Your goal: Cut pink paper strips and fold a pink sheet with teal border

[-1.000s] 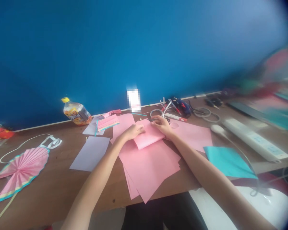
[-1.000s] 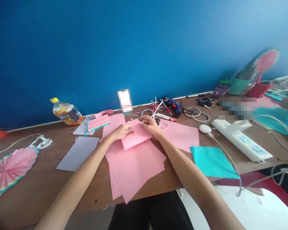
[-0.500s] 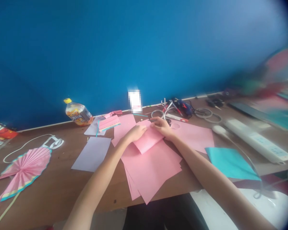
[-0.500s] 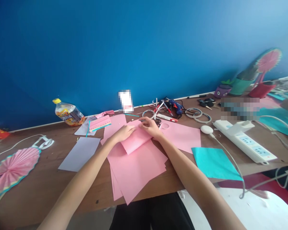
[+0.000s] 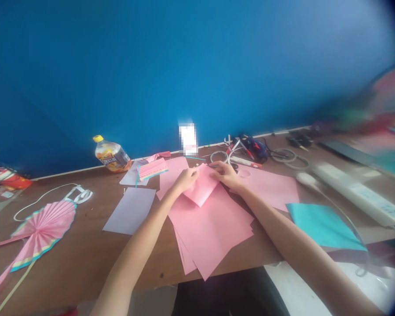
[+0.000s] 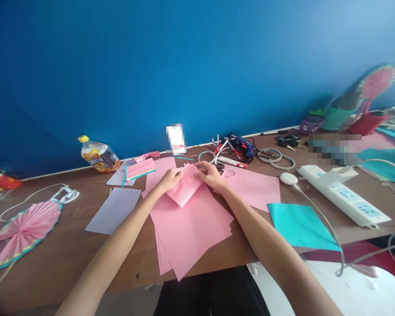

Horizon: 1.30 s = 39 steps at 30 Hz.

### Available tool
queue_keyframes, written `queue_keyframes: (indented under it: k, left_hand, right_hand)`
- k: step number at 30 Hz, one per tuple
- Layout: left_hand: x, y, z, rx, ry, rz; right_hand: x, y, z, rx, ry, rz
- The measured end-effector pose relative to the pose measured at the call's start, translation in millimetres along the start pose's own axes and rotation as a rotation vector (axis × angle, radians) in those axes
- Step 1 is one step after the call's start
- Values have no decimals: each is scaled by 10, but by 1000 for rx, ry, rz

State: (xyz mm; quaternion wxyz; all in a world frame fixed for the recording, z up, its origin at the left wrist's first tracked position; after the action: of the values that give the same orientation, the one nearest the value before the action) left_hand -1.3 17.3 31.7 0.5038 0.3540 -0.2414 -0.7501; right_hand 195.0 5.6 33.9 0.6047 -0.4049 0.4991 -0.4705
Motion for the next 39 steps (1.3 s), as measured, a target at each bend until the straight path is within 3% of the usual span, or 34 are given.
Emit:
queue_keyframes:
  k: [5,9,11,14,18,27,34,39]
  left_hand:
    - [10,32,-5,-41,42,-41]
    - [-8,-79,-8,-122,66,-28]
    - [-9,-150,-3,-204,47,-36]
    - [2,-217,8,-377,24,-65]
    - [32,-206,8,-519,8,-82]
    - [44,-150,-2,-580,-69,-92]
    - [46,-163,-33,-664,-73,-118]
    - [49,-162,-26,-628,-57,-105]
  right_hand:
    - [-19,22,16,7,69,-13]
    - [-46,136,40,59,145,-33]
    - [-67,161,73,183,260,38]
    - [-149,86,63,463,419,267]
    - [-444,-62,-178,653,308,501]
    - [-1093,17,-641,891,43,365]
    - [-1301,104,-690,870,63,360]
    - [-1274,114,-620,747,54,382]
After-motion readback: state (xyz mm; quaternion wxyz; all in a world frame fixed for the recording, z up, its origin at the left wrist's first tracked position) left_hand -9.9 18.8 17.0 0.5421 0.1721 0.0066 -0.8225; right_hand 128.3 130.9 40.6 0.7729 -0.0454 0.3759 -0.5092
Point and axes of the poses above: each hand's wrist, its own x-axis away from the middle knuckle, its own z-axis out of the back of the hand, y = z × x, the point moved 3 cm from there along -x, towards the middle knuckle, and after that the axes turned 11 degrees about y, right-handed, at the moved point
